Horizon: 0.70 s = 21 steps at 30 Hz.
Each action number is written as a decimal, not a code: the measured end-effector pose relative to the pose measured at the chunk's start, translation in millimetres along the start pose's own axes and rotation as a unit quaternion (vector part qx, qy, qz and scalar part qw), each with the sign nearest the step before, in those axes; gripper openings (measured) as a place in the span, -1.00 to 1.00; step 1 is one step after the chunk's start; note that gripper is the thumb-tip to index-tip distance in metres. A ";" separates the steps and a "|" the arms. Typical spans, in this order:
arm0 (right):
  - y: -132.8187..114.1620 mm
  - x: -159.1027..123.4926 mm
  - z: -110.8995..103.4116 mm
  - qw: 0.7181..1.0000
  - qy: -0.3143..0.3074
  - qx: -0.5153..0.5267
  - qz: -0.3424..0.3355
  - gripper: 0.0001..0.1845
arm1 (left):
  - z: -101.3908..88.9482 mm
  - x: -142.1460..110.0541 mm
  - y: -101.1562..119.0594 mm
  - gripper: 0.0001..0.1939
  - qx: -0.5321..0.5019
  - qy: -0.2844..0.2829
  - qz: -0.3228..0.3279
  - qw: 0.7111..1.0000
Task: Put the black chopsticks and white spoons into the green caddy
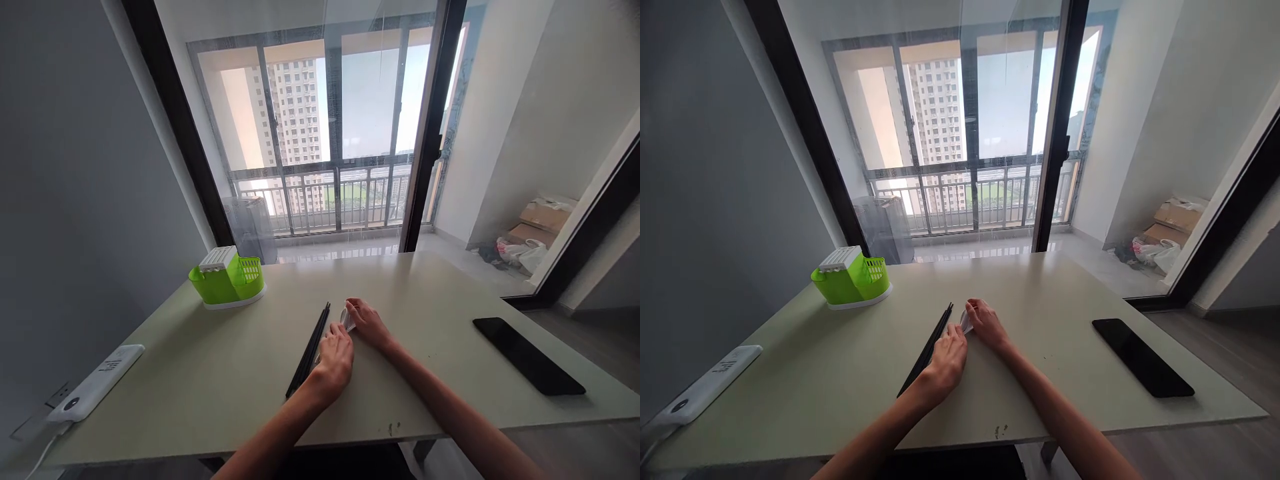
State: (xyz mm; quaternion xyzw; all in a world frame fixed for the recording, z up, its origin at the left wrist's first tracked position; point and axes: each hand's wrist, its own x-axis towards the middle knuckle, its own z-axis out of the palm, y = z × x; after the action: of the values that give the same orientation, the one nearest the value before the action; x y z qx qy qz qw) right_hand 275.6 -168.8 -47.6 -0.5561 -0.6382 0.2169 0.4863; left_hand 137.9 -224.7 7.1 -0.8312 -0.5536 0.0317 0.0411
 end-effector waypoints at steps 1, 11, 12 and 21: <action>0.5 -0.4 0.8 1.000 -0.006 -0.003 -0.007 -0.54 | 0.8 -0.9 1.1 -0.54 0.002 0.002 0.000 1.000; 9.6 0.8 1.7 0.998 -0.021 -0.034 -0.044 -0.63 | 17.7 -2.7 7.4 -0.51 0.020 0.077 0.006 0.997; 10.1 0.8 1.7 0.998 -0.019 -0.035 -0.045 -0.63 | 18.5 -3.4 7.0 -0.53 0.020 0.083 0.011 0.996; 9.5 0.5 1.7 0.998 -0.007 -0.035 -0.056 -0.68 | -50.4 8.6 -79.0 -0.35 0.027 0.226 0.037 0.973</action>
State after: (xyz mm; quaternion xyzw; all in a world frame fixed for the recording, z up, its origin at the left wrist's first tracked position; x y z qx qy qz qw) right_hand 278.9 -165.2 -55.9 -0.5349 -0.6789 0.1706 0.4732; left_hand 73.7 -188.1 65.4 -0.8350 -0.4980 -0.1409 0.1867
